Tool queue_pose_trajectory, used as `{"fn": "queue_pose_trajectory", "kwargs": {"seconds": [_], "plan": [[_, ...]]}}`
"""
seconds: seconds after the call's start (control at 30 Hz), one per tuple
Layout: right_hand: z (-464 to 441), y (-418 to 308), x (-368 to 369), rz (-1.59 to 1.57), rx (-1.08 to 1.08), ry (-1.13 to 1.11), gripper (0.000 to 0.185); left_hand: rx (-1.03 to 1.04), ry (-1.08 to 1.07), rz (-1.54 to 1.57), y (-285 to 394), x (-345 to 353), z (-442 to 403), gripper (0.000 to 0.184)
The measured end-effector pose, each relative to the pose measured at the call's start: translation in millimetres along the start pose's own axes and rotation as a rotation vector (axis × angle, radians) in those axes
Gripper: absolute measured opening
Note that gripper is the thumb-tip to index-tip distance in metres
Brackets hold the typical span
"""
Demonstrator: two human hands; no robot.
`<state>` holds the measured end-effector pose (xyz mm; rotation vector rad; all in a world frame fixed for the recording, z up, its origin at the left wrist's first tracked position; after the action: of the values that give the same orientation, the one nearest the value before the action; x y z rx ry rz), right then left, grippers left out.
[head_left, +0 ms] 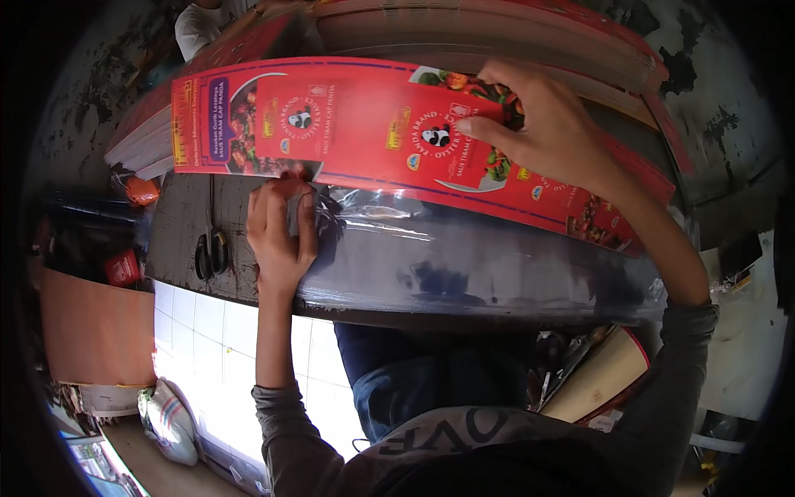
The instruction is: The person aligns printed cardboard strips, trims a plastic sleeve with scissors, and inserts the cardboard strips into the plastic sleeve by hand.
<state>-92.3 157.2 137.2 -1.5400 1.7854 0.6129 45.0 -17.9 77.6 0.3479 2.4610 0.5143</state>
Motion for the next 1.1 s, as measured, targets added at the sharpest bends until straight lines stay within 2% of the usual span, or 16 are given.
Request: {"fn": "queue_pose_trajectory", "kwargs": {"seconds": [0.07, 0.13, 0.17, 0.23, 0.43, 0.57, 0.63, 0.7, 0.73, 0.8, 1.0, 1.1], "plan": [[34.0, 27.4, -8.0, -0.118, 0.271, -0.149, 0.029, -0.089, -0.096, 0.021, -2.6, 9.7, -5.2, 0.011], [53.1, 34.1, -33.7, 0.024, 0.129, -0.06, 0.026, -0.091, -0.107, 0.0, -1.5, 11.5, -8.5, 0.012], [63.0, 39.1, -40.3, 0.02, 0.126, -0.069, 0.026, -0.082, -0.12, 0.001, -0.9, 12.6, -8.6, 0.012], [86.3, 60.0, -49.7, 0.141, 0.291, -0.121, 0.026, -0.084, -0.134, -0.004, -0.5, 14.9, -8.2, 0.013], [108.4, 66.6, -43.9, 0.094, 0.399, -0.134, 0.026, -0.223, -0.198, 0.017, -15.0, 24.2, -7.8, 0.01], [110.3, 67.7, -45.2, 0.118, 0.394, -0.194, 0.026, -0.284, -0.132, -0.052, -22.0, 18.8, -11.9, 0.008], [107.2, 61.6, -43.4, 0.116, 0.305, -0.211, 0.025, -0.292, -0.134, -0.116, -24.3, 18.9, -9.9, 0.01], [107.4, 61.0, -44.8, 0.119, 0.317, -0.215, 0.025, -0.475, -0.196, 0.058, -39.3, 24.1, -3.6, 0.018], [107.5, 61.3, -45.0, 0.125, 0.325, -0.219, 0.025, -0.475, -0.198, 0.055, -40.2, 24.0, -3.4, 0.018], [107.5, 61.8, -44.5, 0.123, 0.327, -0.22, 0.025, -0.714, -0.223, 0.406, -61.8, 28.6, 4.6, 0.026], [104.0, 61.0, -41.7, 0.148, 0.264, -0.227, 0.025, -0.812, -0.318, 0.484, -73.0, 34.6, 11.5, 0.032], [104.5, 60.7, -42.2, 0.157, 0.274, -0.22, 0.025, -0.857, -0.278, 0.53, -74.9, 33.5, 12.4, 0.032]]}}
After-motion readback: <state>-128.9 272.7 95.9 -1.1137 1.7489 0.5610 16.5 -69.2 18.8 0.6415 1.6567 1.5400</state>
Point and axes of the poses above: each hand's wrist, its own z-axis away from the middle knuckle, its own x-axis out of the palm, y = z × x, the point moved 10 cm from there along -z, towards the middle knuckle, and after that the axes turned 14 degrees about -x, right-handed, at the moved point
